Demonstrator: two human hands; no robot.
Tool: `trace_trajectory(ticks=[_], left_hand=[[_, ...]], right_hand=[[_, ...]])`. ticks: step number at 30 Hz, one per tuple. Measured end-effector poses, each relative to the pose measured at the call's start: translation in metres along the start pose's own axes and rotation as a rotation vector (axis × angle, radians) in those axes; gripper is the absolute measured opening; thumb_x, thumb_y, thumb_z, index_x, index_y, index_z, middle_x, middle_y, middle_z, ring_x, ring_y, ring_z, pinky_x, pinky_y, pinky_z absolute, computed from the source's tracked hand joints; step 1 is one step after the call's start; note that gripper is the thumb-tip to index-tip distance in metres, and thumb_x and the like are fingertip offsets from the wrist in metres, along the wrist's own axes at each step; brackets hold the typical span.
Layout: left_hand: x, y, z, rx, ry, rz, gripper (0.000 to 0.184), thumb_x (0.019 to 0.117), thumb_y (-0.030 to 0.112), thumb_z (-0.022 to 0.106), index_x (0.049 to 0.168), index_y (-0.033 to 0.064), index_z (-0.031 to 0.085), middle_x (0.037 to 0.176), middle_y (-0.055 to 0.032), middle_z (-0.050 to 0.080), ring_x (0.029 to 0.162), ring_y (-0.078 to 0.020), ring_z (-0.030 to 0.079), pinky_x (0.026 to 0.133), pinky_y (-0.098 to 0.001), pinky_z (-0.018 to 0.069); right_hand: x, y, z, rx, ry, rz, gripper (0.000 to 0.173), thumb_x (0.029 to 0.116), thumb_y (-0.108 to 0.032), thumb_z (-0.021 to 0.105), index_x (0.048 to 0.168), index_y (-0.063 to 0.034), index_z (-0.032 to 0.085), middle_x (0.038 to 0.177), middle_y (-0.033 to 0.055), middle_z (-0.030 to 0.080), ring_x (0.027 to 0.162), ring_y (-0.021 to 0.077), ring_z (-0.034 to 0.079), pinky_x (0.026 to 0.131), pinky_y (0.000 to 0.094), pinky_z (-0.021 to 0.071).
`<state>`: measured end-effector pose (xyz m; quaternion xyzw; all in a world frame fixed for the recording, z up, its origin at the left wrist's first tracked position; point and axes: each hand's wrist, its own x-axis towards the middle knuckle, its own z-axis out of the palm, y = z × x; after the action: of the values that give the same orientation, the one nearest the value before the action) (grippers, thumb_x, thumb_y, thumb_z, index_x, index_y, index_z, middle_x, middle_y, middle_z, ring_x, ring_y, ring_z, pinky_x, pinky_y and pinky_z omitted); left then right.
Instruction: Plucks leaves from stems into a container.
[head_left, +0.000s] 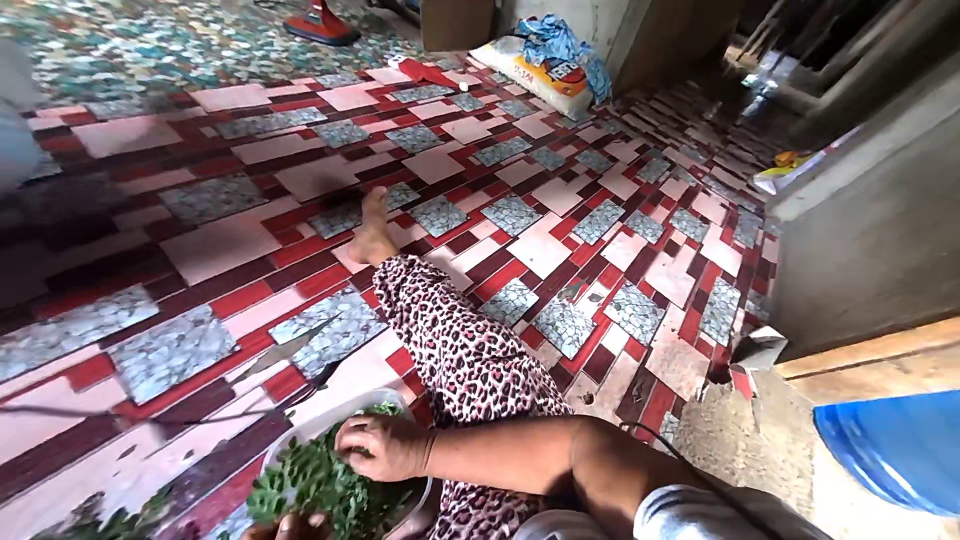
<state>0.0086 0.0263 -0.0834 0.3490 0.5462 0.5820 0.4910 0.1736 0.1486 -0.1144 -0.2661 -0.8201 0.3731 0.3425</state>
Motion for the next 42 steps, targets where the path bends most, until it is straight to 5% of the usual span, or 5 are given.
trace_trajectory(ticks=[6,13,22,28,42], left_hand=[[0.001,0.011,0.016,-0.069,0.149,-0.151,0.014,0.1073,0.008,0.046,0.116,0.0018,0.056,0.080,-0.0016,0.070,0.065,-0.0109,0.067,0.060,-0.0267,0.0587],[0.010,0.014,0.004,-0.225,0.090,-0.286,0.010,0.1065,0.010,0.048,0.105,0.0044,0.057,0.078,-0.0014,0.063,0.060,-0.0060,0.054,0.056,-0.0202,0.0464],[0.010,0.014,0.004,-0.204,-0.008,-0.307,0.009,0.1052,0.011,0.053,0.101,0.0054,0.059,0.073,0.0009,0.057,0.055,-0.0030,0.046,0.051,-0.0172,0.0377],[0.009,0.010,0.006,-0.139,-0.027,-0.271,0.010,0.1029,0.009,0.058,0.094,0.0051,0.060,0.071,0.0021,0.057,0.054,-0.0016,0.046,0.050,-0.0166,0.0369],[0.011,0.006,0.007,-0.168,-0.013,-0.298,0.012,0.1032,0.008,0.056,0.092,0.0059,0.061,0.072,0.0005,0.058,0.052,-0.0023,0.042,0.047,-0.0172,0.0331]], right_hand=[[-0.003,-0.007,-0.005,0.005,0.074,0.098,0.021,0.0919,0.001,0.058,0.104,0.0063,0.073,0.110,0.0199,0.072,0.109,0.0262,0.069,0.101,0.0375,0.0543],[0.002,0.000,0.000,0.162,-0.072,0.223,0.019,0.0967,0.000,0.054,0.104,0.0051,0.070,0.106,0.0143,0.071,0.098,0.0173,0.069,0.090,0.0357,0.0585],[-0.001,-0.011,0.000,0.736,-0.141,0.502,0.035,0.1039,-0.037,0.046,0.113,-0.0088,0.064,0.104,-0.0013,0.071,0.099,0.0075,0.067,0.088,0.0304,0.0569],[0.001,-0.025,0.003,0.697,-0.066,0.571,0.014,0.0897,0.002,0.067,0.103,-0.0002,0.066,0.093,0.0041,0.072,0.084,0.0100,0.069,0.077,0.0283,0.0592],[0.008,-0.044,-0.003,0.902,-0.003,0.746,0.019,0.0933,0.005,0.049,0.108,-0.0019,0.059,0.094,0.0090,0.070,0.083,0.0209,0.071,0.078,0.0430,0.0621]])
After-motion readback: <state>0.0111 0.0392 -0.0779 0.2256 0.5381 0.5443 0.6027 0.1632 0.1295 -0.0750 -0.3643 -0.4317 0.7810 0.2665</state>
